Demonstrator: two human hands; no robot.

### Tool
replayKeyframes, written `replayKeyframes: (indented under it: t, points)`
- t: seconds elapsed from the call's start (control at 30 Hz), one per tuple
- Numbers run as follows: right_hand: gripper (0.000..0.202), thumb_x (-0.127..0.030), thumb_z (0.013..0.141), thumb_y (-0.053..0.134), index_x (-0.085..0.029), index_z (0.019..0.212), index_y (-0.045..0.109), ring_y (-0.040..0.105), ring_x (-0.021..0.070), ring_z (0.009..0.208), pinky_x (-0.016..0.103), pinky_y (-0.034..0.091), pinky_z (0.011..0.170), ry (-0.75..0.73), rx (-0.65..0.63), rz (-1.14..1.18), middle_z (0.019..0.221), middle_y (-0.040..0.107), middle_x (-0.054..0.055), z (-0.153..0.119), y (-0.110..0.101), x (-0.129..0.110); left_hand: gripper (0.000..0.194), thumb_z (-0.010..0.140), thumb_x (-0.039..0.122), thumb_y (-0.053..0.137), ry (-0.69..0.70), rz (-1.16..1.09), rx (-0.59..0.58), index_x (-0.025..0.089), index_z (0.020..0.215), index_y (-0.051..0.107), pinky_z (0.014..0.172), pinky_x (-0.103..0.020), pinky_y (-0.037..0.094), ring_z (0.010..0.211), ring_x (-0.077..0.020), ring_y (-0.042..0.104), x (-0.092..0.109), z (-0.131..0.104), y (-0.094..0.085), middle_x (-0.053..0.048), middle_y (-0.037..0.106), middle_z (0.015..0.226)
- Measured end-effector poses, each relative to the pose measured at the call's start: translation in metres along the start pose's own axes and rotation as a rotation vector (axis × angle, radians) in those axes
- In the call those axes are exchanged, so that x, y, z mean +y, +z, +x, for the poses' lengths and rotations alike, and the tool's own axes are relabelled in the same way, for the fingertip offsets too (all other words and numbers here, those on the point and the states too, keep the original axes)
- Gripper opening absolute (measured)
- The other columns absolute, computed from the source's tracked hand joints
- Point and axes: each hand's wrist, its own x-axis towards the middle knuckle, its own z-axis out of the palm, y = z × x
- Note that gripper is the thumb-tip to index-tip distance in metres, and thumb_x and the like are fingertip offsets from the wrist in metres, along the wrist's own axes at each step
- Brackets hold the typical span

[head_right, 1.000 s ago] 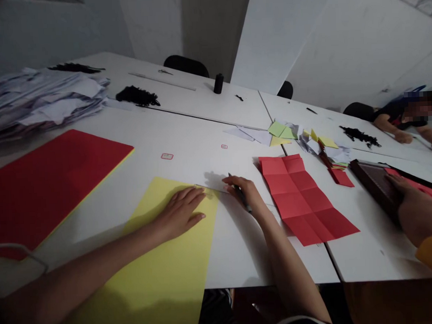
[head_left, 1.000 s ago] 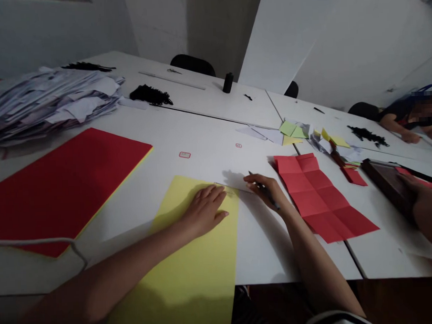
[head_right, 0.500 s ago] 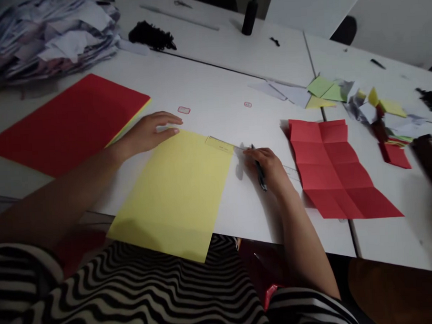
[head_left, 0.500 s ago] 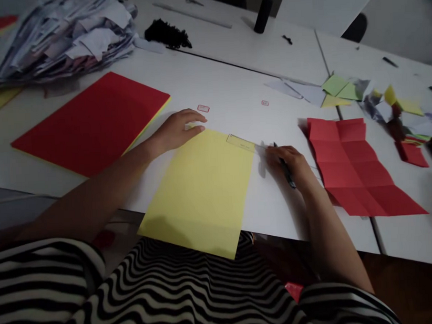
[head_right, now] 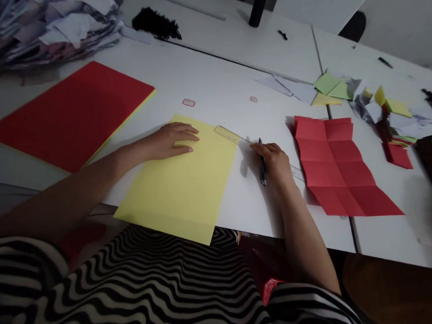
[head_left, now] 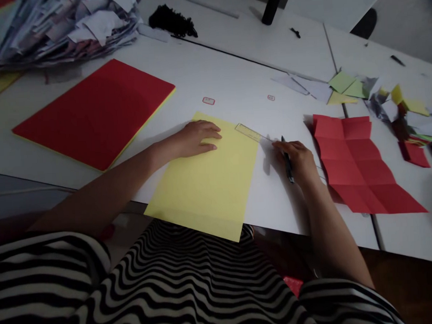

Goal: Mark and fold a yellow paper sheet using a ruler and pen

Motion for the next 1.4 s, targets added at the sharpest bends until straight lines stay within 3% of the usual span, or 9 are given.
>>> replayKeyframes:
  t: [0.17, 0.27, 0.47, 0.7, 0.93, 1.13, 1.3, 1.4]
  points:
    - [0.037, -0.017, 0.085, 0.044, -0.022, 0.116, 0.065, 0.064, 0.0218, 0.078, 0.032, 0.047, 0.068, 0.146, 0.061, -0.101, 0.085, 0.069, 0.007, 0.001, -0.003, 0.001, 0.036, 0.088, 0.036, 0.052, -0.020, 0.104, 0.021, 0.018, 0.118, 0.062, 0.106, -0.034, 0.029, 0.125, -0.0206, 0.046, -0.002, 0.009, -0.002, -0.006, 0.054, 0.134]
    - [0.037, -0.018, 0.084, 0.042, -0.020, 0.113, 0.065, 0.064, 0.0215, 0.076, 0.029, 0.045, 0.065, 0.268, 0.098, -0.122, 0.088, 0.070, 0.008, 0.004, -0.004, 0.002, 0.038, 0.090, 0.037, 0.048, -0.032, 0.175, 0.021, 0.020, 0.122, 0.060, 0.105, -0.037, 0.029, 0.126, -0.0222, 0.044, -0.005, 0.015, -0.002, -0.006, 0.053, 0.137]
    - [0.030, -0.016, 0.082, 0.046, -0.020, 0.104, 0.066, 0.062, 0.0201, 0.075, 0.025, 0.036, 0.057, 0.415, 0.029, -0.150, 0.086, 0.068, 0.009, 0.015, -0.010, -0.002, 0.039, 0.089, 0.037, 0.047, -0.085, 0.211, 0.036, 0.023, 0.124, 0.059, 0.102, -0.040, 0.032, 0.127, -0.0255, 0.041, -0.013, 0.026, -0.003, -0.005, 0.053, 0.136]
    - [0.023, -0.009, 0.077, 0.049, -0.020, 0.092, 0.063, 0.058, 0.0146, 0.060, 0.023, 0.039, 0.056, 0.324, -0.028, 0.013, 0.070, 0.064, 0.002, 0.030, -0.023, -0.018, 0.037, 0.089, 0.038, 0.047, -0.083, 0.244, 0.060, 0.025, 0.121, 0.061, 0.097, -0.041, 0.037, 0.123, -0.0262, 0.045, -0.013, 0.027, -0.005, -0.007, 0.056, 0.132]
    - [0.016, -0.012, 0.078, 0.050, -0.022, 0.090, 0.055, 0.051, 0.0124, 0.051, 0.023, 0.038, 0.053, 0.225, -0.046, 0.268, 0.062, 0.060, -0.002, 0.039, -0.019, -0.064, 0.034, 0.090, 0.034, 0.047, -0.048, 0.241, 0.095, 0.024, 0.118, 0.062, 0.099, -0.043, 0.038, 0.122, -0.0260, 0.046, -0.011, 0.022, -0.002, -0.008, 0.054, 0.132]
    - [0.022, -0.010, 0.082, 0.048, -0.021, 0.099, 0.057, 0.056, 0.0162, 0.063, 0.025, 0.036, 0.058, 0.115, -0.060, -0.004, 0.076, 0.063, 0.004, 0.047, -0.015, -0.071, 0.042, 0.087, 0.010, 0.036, -0.048, 0.246, 0.097, 0.021, 0.115, 0.065, 0.092, -0.042, 0.044, 0.116, -0.0251, 0.051, 0.013, 0.001, 0.005, -0.010, 0.058, 0.125]
    - [0.023, -0.009, 0.085, 0.047, -0.020, 0.103, 0.056, 0.060, 0.0200, 0.076, 0.026, 0.036, 0.059, 0.074, -0.114, -0.088, 0.085, 0.065, 0.007, 0.049, -0.016, -0.072, 0.033, 0.091, 0.031, 0.050, -0.025, 0.188, 0.025, 0.017, 0.118, 0.062, 0.103, -0.044, 0.040, 0.128, -0.0282, 0.045, 0.018, -0.004, 0.008, -0.013, 0.054, 0.134]
    - [0.024, -0.006, 0.085, 0.046, -0.019, 0.103, 0.055, 0.060, 0.0195, 0.075, 0.026, 0.035, 0.058, 0.057, -0.176, -0.117, 0.086, 0.065, 0.007, 0.043, -0.014, -0.079, 0.030, 0.091, 0.030, 0.051, 0.087, 0.097, -0.036, 0.017, 0.115, 0.063, 0.107, -0.038, 0.037, 0.136, -0.0248, 0.036, 0.009, 0.003, 0.002, -0.010, 0.050, 0.139]
